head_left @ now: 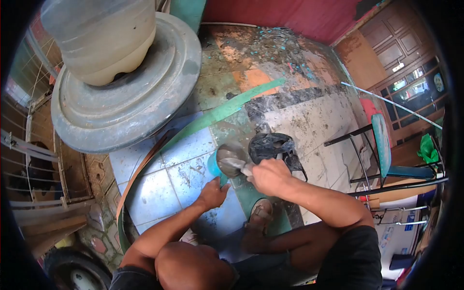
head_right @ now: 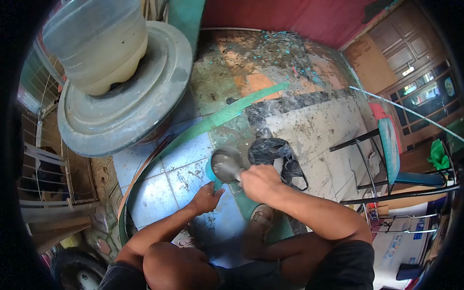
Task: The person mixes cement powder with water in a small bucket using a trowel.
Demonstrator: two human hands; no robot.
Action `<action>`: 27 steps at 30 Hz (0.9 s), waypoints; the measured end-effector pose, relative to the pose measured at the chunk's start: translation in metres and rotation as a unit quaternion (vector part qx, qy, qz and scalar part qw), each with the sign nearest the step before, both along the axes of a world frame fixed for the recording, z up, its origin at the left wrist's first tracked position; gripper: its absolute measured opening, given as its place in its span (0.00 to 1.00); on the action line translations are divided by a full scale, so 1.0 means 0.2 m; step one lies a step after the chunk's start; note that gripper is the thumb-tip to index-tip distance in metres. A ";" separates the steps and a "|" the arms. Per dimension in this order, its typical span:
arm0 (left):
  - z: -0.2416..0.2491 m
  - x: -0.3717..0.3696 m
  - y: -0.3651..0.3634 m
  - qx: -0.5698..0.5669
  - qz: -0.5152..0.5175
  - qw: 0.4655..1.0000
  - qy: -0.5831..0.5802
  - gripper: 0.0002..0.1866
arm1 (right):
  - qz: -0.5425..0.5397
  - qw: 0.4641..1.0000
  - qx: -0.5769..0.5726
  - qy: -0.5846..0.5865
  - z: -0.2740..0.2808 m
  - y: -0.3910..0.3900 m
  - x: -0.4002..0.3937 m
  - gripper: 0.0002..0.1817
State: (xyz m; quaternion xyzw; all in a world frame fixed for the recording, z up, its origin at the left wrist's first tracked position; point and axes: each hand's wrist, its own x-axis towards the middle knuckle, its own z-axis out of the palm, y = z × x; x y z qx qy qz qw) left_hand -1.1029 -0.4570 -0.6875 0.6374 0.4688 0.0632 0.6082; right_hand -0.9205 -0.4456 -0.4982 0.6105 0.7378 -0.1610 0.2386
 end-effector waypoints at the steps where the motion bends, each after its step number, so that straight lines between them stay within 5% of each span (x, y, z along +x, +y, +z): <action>1: 0.00 0.01 0.01 0.007 -0.003 1.000 0.000 0.25 | -0.005 1.000 0.017 0.001 0.03 0.04 0.01 0.14; 5: -0.13 0.01 -0.03 0.121 -0.033 0.992 -0.009 0.25 | -0.044 0.998 0.030 -0.032 -0.09 0.08 0.12 0.14; 7: -0.15 0.00 -0.01 0.170 -0.038 0.985 -0.015 0.24 | 0.018 0.999 0.027 -0.034 -0.21 -0.04 0.12 0.14; 10: 0.15 -0.02 0.05 -0.064 -0.005 0.998 0.010 0.24 | 0.019 1.000 0.006 0.002 -0.12 -0.07 0.01 0.14; 14: -0.09 0.00 0.00 0.025 -0.012 1.000 -0.005 0.24 | -0.039 0.999 0.029 0.007 -0.03 0.06 0.09 0.13; 18: 0.05 0.00 0.06 -0.013 -0.026 1.000 0.005 0.24 | -0.002 1.000 0.013 0.000 -0.19 -0.09 0.12 0.15; 27: 0.09 -0.01 0.05 -0.016 -0.029 0.999 -0.010 0.25 | 0.002 1.000 0.024 -0.006 -0.07 -0.03 0.09 0.15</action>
